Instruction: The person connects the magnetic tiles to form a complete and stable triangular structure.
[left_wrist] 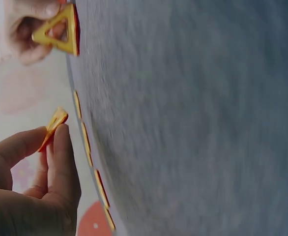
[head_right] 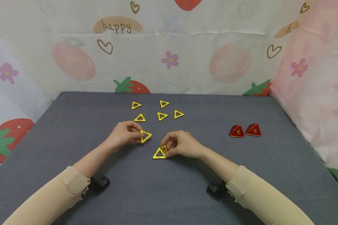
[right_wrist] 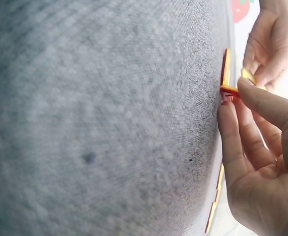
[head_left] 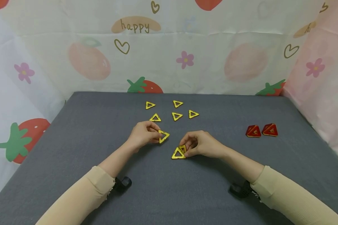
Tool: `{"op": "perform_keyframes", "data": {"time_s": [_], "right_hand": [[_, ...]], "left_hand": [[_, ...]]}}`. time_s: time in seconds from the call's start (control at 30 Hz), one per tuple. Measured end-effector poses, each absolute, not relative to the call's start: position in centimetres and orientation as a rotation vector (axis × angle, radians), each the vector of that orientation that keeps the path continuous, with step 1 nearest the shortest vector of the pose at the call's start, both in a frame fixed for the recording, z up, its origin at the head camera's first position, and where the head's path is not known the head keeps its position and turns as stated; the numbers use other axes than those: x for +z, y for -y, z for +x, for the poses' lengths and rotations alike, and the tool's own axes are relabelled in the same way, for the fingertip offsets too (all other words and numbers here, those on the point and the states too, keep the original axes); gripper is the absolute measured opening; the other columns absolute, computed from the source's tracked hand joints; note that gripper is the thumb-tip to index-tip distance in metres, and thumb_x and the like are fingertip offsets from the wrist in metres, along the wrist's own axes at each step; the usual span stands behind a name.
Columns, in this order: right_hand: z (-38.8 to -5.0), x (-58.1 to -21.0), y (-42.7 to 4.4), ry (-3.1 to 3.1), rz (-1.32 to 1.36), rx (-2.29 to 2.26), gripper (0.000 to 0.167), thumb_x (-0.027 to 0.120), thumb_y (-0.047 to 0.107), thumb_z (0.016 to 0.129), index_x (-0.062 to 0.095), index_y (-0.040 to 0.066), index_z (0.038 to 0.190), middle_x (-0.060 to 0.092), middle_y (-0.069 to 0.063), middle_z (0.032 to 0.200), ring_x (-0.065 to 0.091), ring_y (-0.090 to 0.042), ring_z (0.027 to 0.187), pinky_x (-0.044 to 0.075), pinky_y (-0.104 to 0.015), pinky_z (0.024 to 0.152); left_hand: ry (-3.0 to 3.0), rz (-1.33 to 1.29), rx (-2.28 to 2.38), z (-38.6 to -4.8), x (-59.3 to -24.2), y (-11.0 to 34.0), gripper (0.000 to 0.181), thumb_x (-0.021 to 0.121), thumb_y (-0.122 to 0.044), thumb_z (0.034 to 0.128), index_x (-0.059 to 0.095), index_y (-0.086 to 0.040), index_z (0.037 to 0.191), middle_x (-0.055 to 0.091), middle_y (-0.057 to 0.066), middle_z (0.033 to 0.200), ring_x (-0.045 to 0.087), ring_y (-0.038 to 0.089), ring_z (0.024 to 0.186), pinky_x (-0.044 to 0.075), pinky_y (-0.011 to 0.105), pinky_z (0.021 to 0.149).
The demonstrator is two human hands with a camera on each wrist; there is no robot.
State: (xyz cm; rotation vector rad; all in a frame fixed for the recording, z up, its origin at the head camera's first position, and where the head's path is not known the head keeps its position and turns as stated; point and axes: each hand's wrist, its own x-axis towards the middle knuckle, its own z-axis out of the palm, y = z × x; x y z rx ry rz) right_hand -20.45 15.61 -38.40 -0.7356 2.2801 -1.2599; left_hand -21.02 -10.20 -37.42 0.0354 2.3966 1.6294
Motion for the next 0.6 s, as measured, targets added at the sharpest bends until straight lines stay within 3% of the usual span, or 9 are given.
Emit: {"op": "perform_keyframes", "data": {"time_s": [0.6], "right_hand": [[-20.4, -38.4, -15.5, -2.305, -0.739, -1.240, 0.032, 0.080, 0.005, 0.080, 0.069, 0.011, 0.110, 0.071, -0.009, 0.093, 0.069, -0.019, 0.085, 0.059, -0.028, 0.073]], "left_hand": [[-2.581, 0.203, 1.368, -18.7, -38.1, 6.9, 0.009, 0.073, -0.005, 0.0838, 0.066, -0.005, 0.090, 0.070, 0.010, 0.077, 0.067, 0.013, 0.059, 0.058, 0.027, 0.060]]}}
